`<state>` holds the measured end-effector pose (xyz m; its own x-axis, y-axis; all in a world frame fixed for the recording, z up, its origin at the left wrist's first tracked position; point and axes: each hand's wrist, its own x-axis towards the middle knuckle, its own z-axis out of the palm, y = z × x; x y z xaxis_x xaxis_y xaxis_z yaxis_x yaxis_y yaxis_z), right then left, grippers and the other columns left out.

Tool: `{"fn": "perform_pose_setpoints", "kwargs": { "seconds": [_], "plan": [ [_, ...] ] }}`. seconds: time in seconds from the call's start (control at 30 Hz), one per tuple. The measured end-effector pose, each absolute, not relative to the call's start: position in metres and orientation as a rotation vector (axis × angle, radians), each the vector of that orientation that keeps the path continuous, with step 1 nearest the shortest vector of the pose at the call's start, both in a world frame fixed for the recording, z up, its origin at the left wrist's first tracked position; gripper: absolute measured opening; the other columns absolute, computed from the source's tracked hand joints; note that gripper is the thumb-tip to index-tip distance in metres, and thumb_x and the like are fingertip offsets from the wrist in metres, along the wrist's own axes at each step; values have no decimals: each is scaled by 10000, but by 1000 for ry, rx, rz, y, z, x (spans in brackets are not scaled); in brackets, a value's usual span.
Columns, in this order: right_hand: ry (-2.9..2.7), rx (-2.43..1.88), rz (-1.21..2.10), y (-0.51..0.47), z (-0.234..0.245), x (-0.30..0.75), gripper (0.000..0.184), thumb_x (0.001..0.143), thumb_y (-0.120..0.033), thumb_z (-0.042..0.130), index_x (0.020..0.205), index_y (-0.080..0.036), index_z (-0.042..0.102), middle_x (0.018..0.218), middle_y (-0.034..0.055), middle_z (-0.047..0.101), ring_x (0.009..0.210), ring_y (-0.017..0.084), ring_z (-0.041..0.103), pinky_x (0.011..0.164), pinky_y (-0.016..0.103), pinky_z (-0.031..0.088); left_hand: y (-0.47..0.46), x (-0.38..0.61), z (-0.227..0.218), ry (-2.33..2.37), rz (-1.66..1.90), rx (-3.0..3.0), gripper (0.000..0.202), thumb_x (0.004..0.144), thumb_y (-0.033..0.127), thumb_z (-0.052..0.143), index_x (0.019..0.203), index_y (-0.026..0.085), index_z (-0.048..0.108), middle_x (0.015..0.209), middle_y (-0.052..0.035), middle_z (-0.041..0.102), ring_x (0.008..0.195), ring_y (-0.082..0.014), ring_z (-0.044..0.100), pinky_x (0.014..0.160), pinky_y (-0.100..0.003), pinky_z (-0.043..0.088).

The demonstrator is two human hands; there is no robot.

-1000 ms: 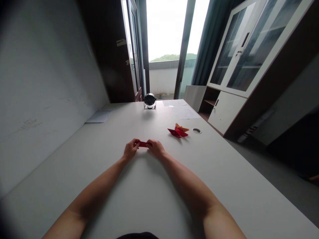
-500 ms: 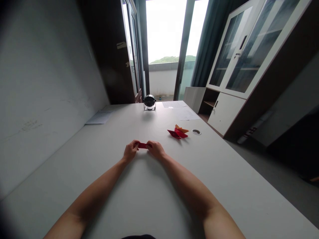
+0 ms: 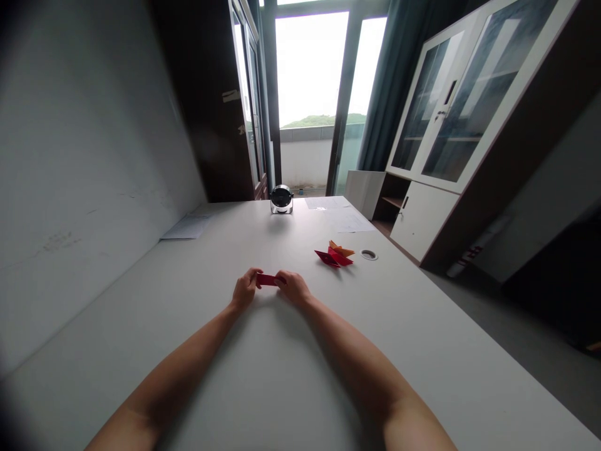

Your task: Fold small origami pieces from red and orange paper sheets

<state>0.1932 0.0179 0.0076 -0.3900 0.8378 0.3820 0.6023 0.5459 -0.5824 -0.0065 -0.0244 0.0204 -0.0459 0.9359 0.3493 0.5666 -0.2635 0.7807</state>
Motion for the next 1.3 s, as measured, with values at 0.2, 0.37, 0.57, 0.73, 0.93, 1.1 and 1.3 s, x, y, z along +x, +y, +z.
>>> {"fn": "perform_pose_setpoints", "kwargs": {
  "seconds": [0.2,0.37,0.57,0.73,0.93,1.1,1.3],
  "plan": [
    [-2126,-1164,491,16,12,193,118,874,-245,594,890,-214,706,794,7,696,672,131,555,657,228,394,-24,-6,21,1624,1288,1748,221,944,343,426,1072,226,564,680,23,673,616,-145,644,648,-238,449],
    [-2112,-1155,466,17,11,193,126,881,-255,586,889,-219,706,794,7,697,677,134,565,663,229,398,-22,-6,19,1595,1222,1805,154,891,332,523,979,222,586,811,-4,702,659,-141,663,648,-239,461],
    [-2119,-1138,448,20,7,194,114,875,-243,591,885,-216,701,770,-1,686,657,127,552,646,228,384,-21,-7,17,1586,1198,1852,139,865,317,556,942,221,620,762,1,687,674,-149,648,652,-245,464],
    [-2130,-1162,485,19,7,194,90,844,-220,617,890,-219,694,789,-4,683,673,127,556,647,223,385,-23,-7,18,1577,1206,1856,123,861,305,560,922,224,629,747,3,684,668,-148,641,658,-249,469],
    [-2131,-1145,489,19,7,193,103,831,-198,614,903,-223,684,780,-9,673,665,123,550,641,220,383,-25,-4,20,1582,1275,1818,132,868,303,559,973,237,606,814,-8,709,685,-152,661,665,-251,479],
    [-2124,-1140,474,18,7,193,95,856,-227,602,914,-221,676,791,-7,673,669,124,546,646,221,381,-25,-5,22,1592,1340,1749,307,850,283,582,1150,246,529,869,-1,722,672,-142,670,653,-241,482],
    [-2110,-1145,459,19,7,193,94,869,-247,588,906,-218,669,783,-6,669,673,129,543,645,221,378,-22,-6,18,1509,1219,1791,158,854,298,586,964,206,651,823,-31,732,702,-160,673,653,-255,500]
  ]
}}
